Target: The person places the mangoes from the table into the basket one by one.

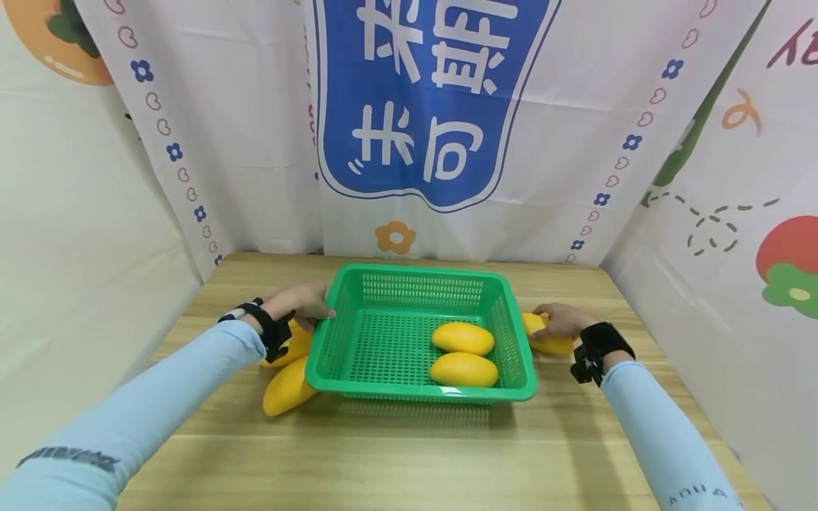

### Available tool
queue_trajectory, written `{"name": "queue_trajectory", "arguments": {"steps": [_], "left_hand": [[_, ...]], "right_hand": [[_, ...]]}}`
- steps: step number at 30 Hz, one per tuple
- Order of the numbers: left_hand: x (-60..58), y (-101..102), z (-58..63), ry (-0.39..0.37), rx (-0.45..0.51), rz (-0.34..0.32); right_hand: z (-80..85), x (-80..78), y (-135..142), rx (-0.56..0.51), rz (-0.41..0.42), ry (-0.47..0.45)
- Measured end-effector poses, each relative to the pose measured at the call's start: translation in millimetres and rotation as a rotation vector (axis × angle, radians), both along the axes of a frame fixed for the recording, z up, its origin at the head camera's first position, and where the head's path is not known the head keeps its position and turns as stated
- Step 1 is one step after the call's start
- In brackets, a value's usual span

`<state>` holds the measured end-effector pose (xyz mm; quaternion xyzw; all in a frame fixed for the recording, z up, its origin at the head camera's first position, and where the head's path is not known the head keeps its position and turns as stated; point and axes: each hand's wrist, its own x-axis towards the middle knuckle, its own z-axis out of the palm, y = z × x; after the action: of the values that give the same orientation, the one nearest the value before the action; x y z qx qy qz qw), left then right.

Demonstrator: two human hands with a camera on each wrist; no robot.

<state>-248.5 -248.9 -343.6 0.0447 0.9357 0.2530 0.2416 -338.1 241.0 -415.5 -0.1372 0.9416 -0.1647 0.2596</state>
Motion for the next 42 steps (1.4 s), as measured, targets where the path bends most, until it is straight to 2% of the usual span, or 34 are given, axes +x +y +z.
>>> {"name": "queue_trajectory", "arguments": {"steps": [6, 11, 18, 26, 28, 33, 42], "left_hand": [[-2.2, -2, -3.2, 0.003, 0.009, -0.024], [-2.4, -3, -4.3, 0.001, 0.001, -0.026], [-2.0, 0, -1.3, 0.014, -0.001, -0.028], [-1.5, -1, -1.8, 0.006, -0.016, -0.026], [-1.5, -2, -1.9, -0.002, -0.02, -0.025], [-1.4, -2, -1.5, -0.011, -0.012, -0.02], [-1.4, -1, -0.9, -0.009, -0.004, -0.031]], "right_hand": [[3.4, -0.5, 8, -0.066, 0.012, 0.067], [16.4, 0.9, 15, -0.167, -0.037, 0.1], [34.2, 8.4, 20, -0.299, -0.124, 0.05], [50.2, 12.3, 17, -0.465, -0.112, 0.072], [55.7, 12.4, 14, -0.472, -0.114, 0.117], [70.2, 14.5, 4, -0.395, -0.11, 0.238], [86.6, 17.6, -27, -0.478, -0.028, 0.133]]}}
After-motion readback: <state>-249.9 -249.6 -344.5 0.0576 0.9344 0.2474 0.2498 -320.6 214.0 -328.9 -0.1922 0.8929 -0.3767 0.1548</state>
